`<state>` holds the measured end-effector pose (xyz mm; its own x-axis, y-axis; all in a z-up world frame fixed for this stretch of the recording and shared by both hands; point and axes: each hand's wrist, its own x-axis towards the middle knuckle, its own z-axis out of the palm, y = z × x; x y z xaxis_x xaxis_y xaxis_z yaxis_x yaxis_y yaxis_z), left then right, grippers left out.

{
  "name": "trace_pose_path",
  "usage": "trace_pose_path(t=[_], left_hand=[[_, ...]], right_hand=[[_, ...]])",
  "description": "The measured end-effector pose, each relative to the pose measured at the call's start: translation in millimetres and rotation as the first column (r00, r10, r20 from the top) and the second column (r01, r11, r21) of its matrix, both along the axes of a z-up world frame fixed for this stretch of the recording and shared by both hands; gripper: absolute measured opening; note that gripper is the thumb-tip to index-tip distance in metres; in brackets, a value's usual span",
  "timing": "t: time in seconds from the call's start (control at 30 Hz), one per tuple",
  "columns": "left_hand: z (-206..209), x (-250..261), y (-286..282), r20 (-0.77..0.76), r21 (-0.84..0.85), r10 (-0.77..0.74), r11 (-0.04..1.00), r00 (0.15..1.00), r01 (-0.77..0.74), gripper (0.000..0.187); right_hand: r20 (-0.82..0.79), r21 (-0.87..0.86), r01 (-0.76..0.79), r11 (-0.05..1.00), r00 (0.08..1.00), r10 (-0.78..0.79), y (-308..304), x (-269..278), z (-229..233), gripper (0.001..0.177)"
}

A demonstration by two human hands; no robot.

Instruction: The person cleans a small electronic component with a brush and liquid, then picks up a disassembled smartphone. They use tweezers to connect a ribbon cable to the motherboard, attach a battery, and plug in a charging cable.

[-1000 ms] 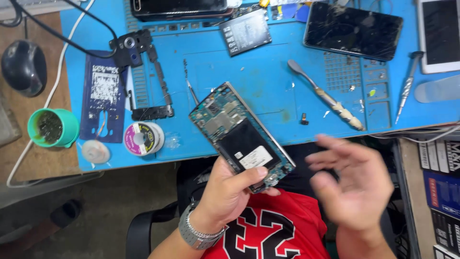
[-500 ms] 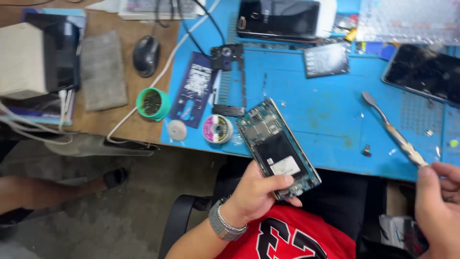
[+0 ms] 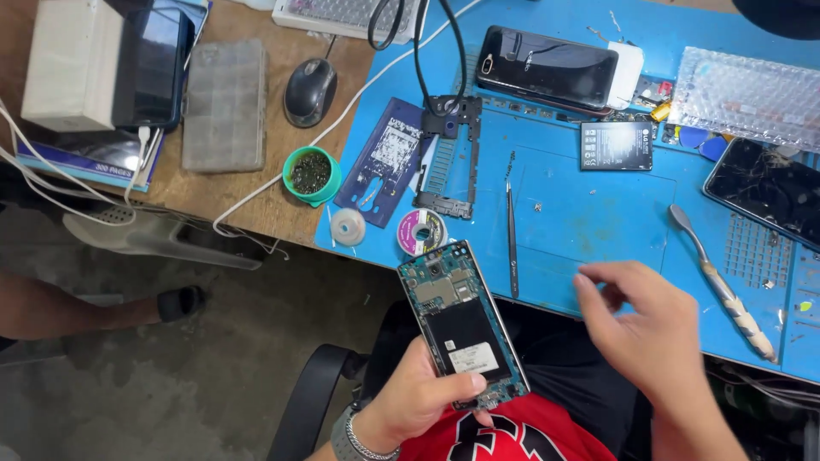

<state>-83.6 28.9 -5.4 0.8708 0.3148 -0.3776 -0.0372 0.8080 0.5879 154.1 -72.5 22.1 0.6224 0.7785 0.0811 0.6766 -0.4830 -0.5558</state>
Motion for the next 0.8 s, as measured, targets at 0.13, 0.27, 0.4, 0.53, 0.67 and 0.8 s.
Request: trace_pose_path(t=[0.13,0.27,0.4,0.53,0.67,0.8], left_hand=[[7.0,2.3,5.3,0.026,0.026,0.041,0.999,0.999,-0.042,0.046],[20.4,15.4,12.2,0.050,0.033,0.142,0.989,0.989,-0.144,0.040],[28.4,22.7,16.5,-0.009,-0.086,0.225,0.971,0.974,-0.225,0.059],[29.0,30.7,23.1,0.023,-0.096,0.251,0.964,0.968,-0.248,0.055],[27.9,40.3,25.6,0.027,-0.116,0.227,0.968,0.973,-0.223,0.052],[31.9,52.5,23.1,0.036,-0.095,0.178,0.980,0.983,-0.174,0.051]], right_hand=[[-0.005,-0.043,-0.100,0.994,0.995,0.100,59.1,-4.4,-23.4,0.021],[0.074,-0.296,0.045,0.954,0.997,-0.024,100.5,-10.5,-37.0,0.030],[0.010,-0.501,0.110,0.859,0.992,-0.122,98.0,-13.6,-5.3,0.027],[-0.036,-0.656,0.017,0.754,0.998,-0.054,48.0,-6.4,27.6,0.027],[-0.054,-0.438,-0.032,0.898,0.998,0.009,-19.4,-2.5,47.9,0.017],[0.098,0.045,-0.361,0.932,0.930,0.355,-42.7,-15.7,93.6,0.025]])
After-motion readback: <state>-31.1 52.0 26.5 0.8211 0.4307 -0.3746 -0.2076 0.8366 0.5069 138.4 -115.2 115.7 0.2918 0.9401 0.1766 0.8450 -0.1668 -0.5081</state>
